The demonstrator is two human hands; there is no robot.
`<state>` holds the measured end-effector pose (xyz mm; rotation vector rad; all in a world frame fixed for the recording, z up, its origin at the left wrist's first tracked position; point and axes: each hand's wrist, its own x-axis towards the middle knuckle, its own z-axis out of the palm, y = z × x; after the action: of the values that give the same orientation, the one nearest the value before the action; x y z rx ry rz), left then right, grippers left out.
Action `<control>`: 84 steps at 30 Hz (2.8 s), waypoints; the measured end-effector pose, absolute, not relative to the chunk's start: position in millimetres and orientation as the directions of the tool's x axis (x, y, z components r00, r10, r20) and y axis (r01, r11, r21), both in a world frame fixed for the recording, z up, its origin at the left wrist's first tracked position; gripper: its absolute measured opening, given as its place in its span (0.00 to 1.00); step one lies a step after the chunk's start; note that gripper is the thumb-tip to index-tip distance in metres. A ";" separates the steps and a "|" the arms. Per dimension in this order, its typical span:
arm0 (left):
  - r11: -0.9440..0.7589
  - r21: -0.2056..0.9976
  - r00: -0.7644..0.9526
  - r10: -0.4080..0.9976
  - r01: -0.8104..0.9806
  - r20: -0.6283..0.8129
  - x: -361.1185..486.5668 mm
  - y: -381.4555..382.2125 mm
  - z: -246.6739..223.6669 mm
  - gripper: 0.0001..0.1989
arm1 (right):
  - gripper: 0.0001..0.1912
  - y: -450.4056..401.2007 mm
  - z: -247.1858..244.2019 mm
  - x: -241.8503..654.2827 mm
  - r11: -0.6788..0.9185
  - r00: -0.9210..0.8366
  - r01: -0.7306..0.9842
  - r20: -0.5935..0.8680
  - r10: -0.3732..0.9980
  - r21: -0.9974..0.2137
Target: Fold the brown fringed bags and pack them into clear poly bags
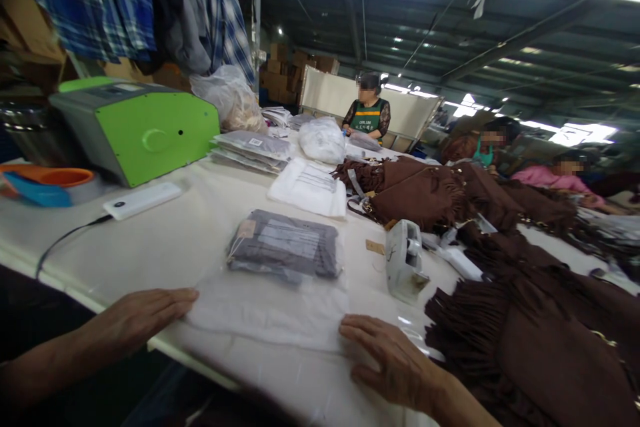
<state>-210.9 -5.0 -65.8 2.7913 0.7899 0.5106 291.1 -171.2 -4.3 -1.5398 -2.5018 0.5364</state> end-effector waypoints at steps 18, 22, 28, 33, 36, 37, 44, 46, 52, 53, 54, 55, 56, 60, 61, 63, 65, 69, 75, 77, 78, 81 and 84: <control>-0.326 0.840 0.410 0.902 0.434 0.139 -155.6 11.9 -35.9 0.18 | 0.26 -126.0 -41.8 261.8 0.046 0.258 0.626 0.262 0.930 -0.779; -0.238 0.764 0.229 0.966 0.599 0.122 -126.4 26.3 -17.1 0.20 | 0.26 -104.8 -36.0 254.9 -0.042 0.343 0.669 0.258 0.903 -0.742; -0.169 0.257 0.160 0.986 0.952 0.053 -97.7 50.4 -21.6 0.13 | 0.20 -79.8 -40.6 238.6 -0.234 0.377 0.835 0.208 0.903 -0.498; -0.192 0.172 0.192 0.981 0.966 0.018 -97.9 63.4 -28.4 0.14 | 0.16 -72.7 -43.9 233.4 -0.327 0.358 0.905 0.075 0.931 -0.272; -0.190 0.125 0.188 0.982 0.974 0.030 -107.3 67.0 -23.2 0.14 | 0.15 -72.7 -44.1 230.6 -0.364 0.383 0.903 0.045 0.923 -0.227; -0.196 0.108 0.189 0.979 0.975 0.074 -110.3 66.1 -20.5 0.13 | 0.15 -73.2 -43.7 229.4 -0.374 0.392 0.899 0.039 0.919 -0.227; -0.745 -0.029 0.630 0.542 0.667 0.557 -66.1 21.9 -24.7 0.18 | 0.15 -73.0 -34.7 224.8 -0.426 0.461 0.847 0.039 0.887 -0.317; -0.806 -0.052 0.719 0.494 0.589 0.489 -41.2 8.1 -39.1 0.26 | 0.15 -71.7 -35.4 226.7 -0.419 0.455 0.849 0.044 0.889 -0.323; -0.742 0.012 0.657 0.601 0.670 0.455 -16.6 2.6 -73.4 0.41 | 0.17 -100.8 -36.5 255.8 -0.368 0.467 0.838 0.181 0.866 -0.402; -0.742 0.020 0.647 0.597 0.670 0.474 -17.2 4.1 -75.1 0.40 | 0.19 -111.1 -30.9 265.0 -0.351 0.489 0.813 0.218 0.844 -0.465; -0.742 0.024 0.638 0.592 0.670 0.493 -17.7 5.5 -76.2 0.40 | 0.20 -121.4 -22.9 275.3 -0.338 0.525 0.778 0.253 0.813 -0.529; -0.739 0.026 0.629 0.591 0.673 0.505 -17.9 6.5 -76.9 0.39 | 0.21 -130.8 -12.7 286.7 -0.332 0.572 0.739 0.286 0.769 -0.586; -0.736 0.025 0.624 0.591 0.677 0.512 -17.8 7.3 -77.4 0.38 | 0.21 -138.2 -1.2 299.1 -0.329 0.622 0.700 0.315 0.717 -0.634; -0.740 -0.013 0.638 0.571 0.673 0.517 -16.3 8.3 -80.0 0.30 | 0.19 -141.1 35.8 354.0 -0.333 0.768 0.523 0.265 0.583 -0.785; -0.744 -0.022 0.640 0.559 0.668 0.528 -16.0 8.6 -81.0 0.29 | 0.19 -135.9 38.3 366.5 -0.346 0.782 0.475 0.207 0.588 -0.810; -0.750 -0.030 0.633 0.536 0.661 0.559 -15.6 9.4 -83.5 0.29 | 0.20 -122.4 34.8 385.8 -0.373 0.789 0.379 0.086 0.608 -0.847; -0.751 -0.027 0.622 0.526 0.660 0.581 -15.3 10.5 -85.9 0.29 | 0.22 -109.3 25.1 395.8 -0.380 0.792 0.300 0.006 0.610 -0.875; -0.749 -0.018 0.617 0.532 0.663 0.580 -15.0 11.7 -89.2 0.31 | 0.22 -96.3 12.8 396.9 -0.328 0.829 0.196 -0.022 0.559 -0.924; -0.748 0.031 0.590 0.549 0.663 0.592 -13.9 10.6 -86.5 0.36 | 0.20 -110.2 18.1 379.4 -0.104 0.865 0.150 0.080 0.496 -0.983; -0.747 0.043 0.585 0.553 0.663 0.593 -13.2 9.8 -84.4 0.38 | 0.19 -120.6 11.6 368.7 -0.067 0.866 0.129 0.080 0.493 -0.989; -0.747 0.047 0.584 0.556 0.664 0.591 -12.9 9.6 -83.6 0.39 | 0.19 -125.8 5.4 363.1 -0.063 0.864 0.108 0.062 0.499 -0.992; -0.741 0.048 0.587 0.567 0.669 0.577 -12.7 9.5 -82.8 0.39 | 0.21 -139.5 -19.2 349.3 -0.091 0.852 0.030 -0.022 0.523 -0.995; -0.733 0.056 0.583 0.582 0.678 0.567 -13.6 9.5 -83.5 0.40 | 0.23 -150.9 -35.0 342.4 -0.134 0.830 -0.005 -0.079 0.553 -0.991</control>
<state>-13.6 9.5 -83.5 2.9407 1.1814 0.9510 342.4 -150.9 -35.0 -1.6485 -0.4355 0.5072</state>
